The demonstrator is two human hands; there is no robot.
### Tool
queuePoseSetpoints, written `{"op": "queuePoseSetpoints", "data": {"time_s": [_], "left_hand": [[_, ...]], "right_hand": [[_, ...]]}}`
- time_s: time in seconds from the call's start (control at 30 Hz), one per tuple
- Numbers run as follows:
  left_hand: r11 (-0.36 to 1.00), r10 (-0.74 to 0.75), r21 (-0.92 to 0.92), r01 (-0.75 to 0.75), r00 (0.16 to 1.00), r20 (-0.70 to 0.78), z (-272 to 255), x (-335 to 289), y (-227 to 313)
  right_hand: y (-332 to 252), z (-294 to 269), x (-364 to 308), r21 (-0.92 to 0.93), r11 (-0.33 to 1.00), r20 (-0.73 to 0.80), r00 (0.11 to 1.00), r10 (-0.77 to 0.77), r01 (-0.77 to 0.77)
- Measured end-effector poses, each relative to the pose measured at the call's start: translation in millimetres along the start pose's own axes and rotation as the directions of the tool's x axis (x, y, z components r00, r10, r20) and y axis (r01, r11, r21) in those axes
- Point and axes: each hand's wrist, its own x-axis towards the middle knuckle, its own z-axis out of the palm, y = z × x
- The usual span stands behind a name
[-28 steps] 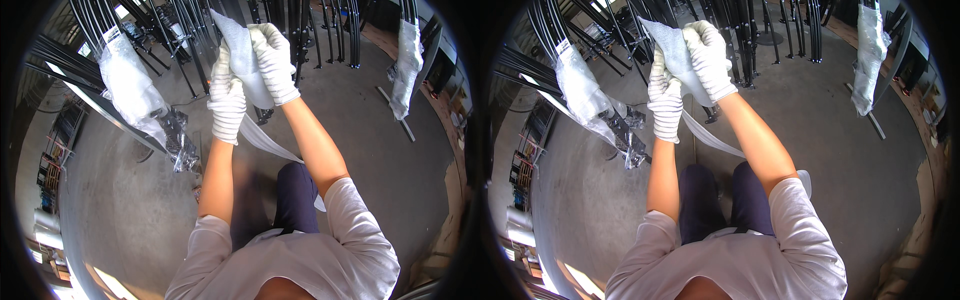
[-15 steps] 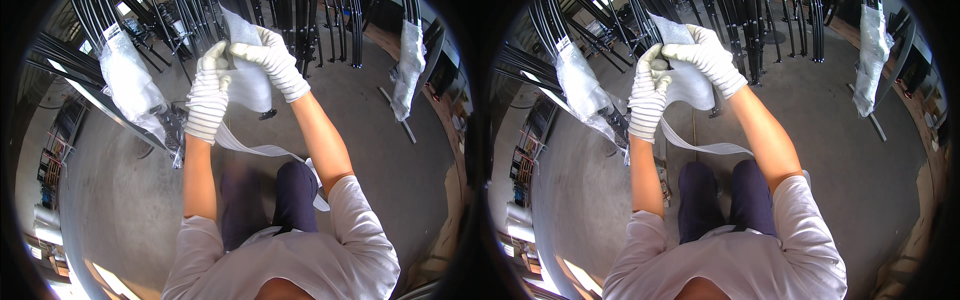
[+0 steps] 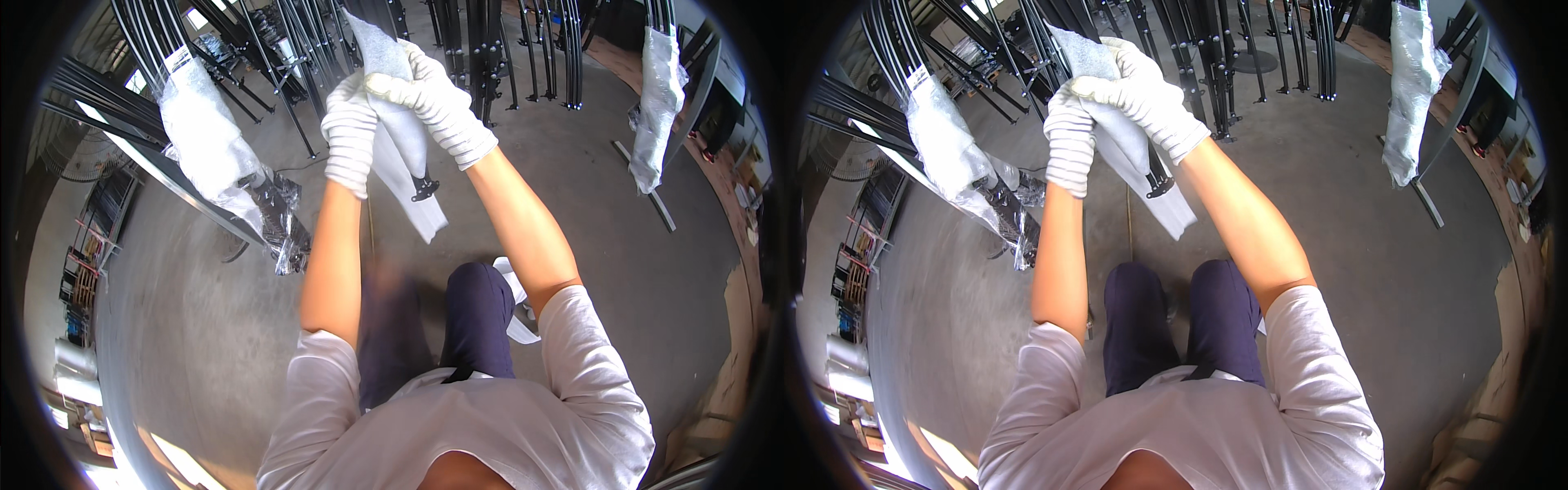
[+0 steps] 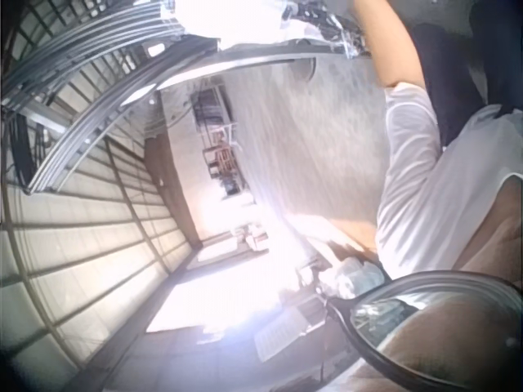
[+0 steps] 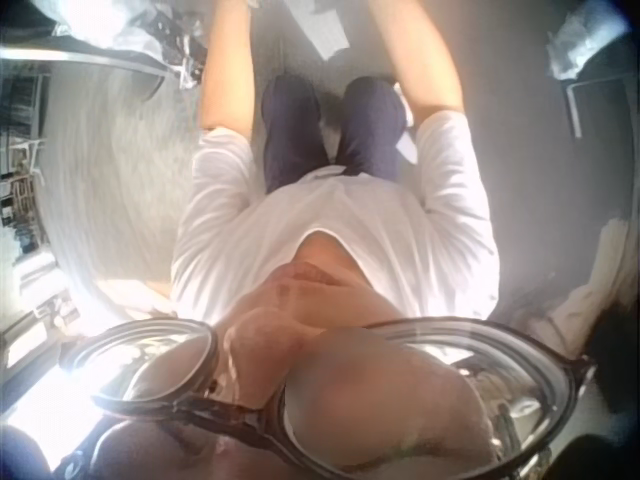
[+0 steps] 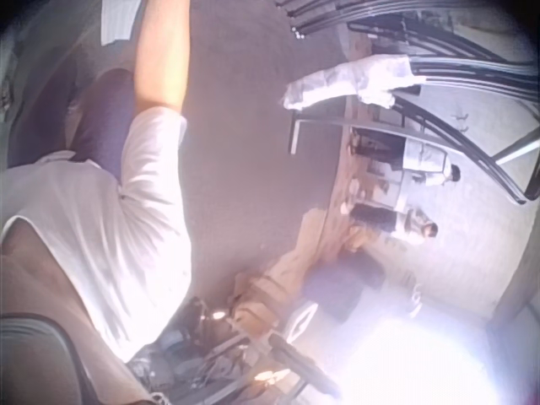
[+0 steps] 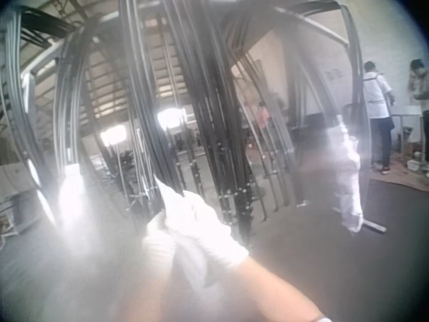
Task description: The person wraps the ends of black metal frames with protective foam padding while kneeling on the floor, handling the frames one at a time and securing the foam by hand.
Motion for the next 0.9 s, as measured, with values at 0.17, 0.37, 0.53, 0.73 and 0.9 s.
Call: {"op": "queuePoseSetpoints", "data": {"time_s": [0.17,0.37,0.53,0.73,0.9], "left_hand": [[0.847,0.172,-0.531,-0.003,0.947,0.270,12.7,-11.5,5.3],[0.986,0.112,-0.138,-0.091,0.981,0.156,10.2,1.1,11.2],[0.977,0.060,-0.214,-0.020,0.982,0.180,-10.4,10.9,6.4],[0.988,-0.019,-0.153,0.035,0.994,0.106,-16.6,26.7,-12.8],[0.985,0.014,-0.173,0.020,0.981,0.194,-21.2,32.3,-18.2]], "right_hand": [[1.9,-9.9,3.4,-0.221,0.966,0.079,0.990,-0.118,0.133],[-9.1,-31.3,11.6,-0.137,0.970,0.198,0.954,0.226,-0.202],[-53.3,-53.0,8.8,-0.411,0.905,0.032,0.994,-0.103,0.107],[-40.8,-61.9,-14.2,-0.458,0.885,-0.437,0.889,-0.138,-0.087],[-5.5,-74.5,-11.2,-0.686,0.698,-0.419,0.896,-0.148,-0.205]]}}
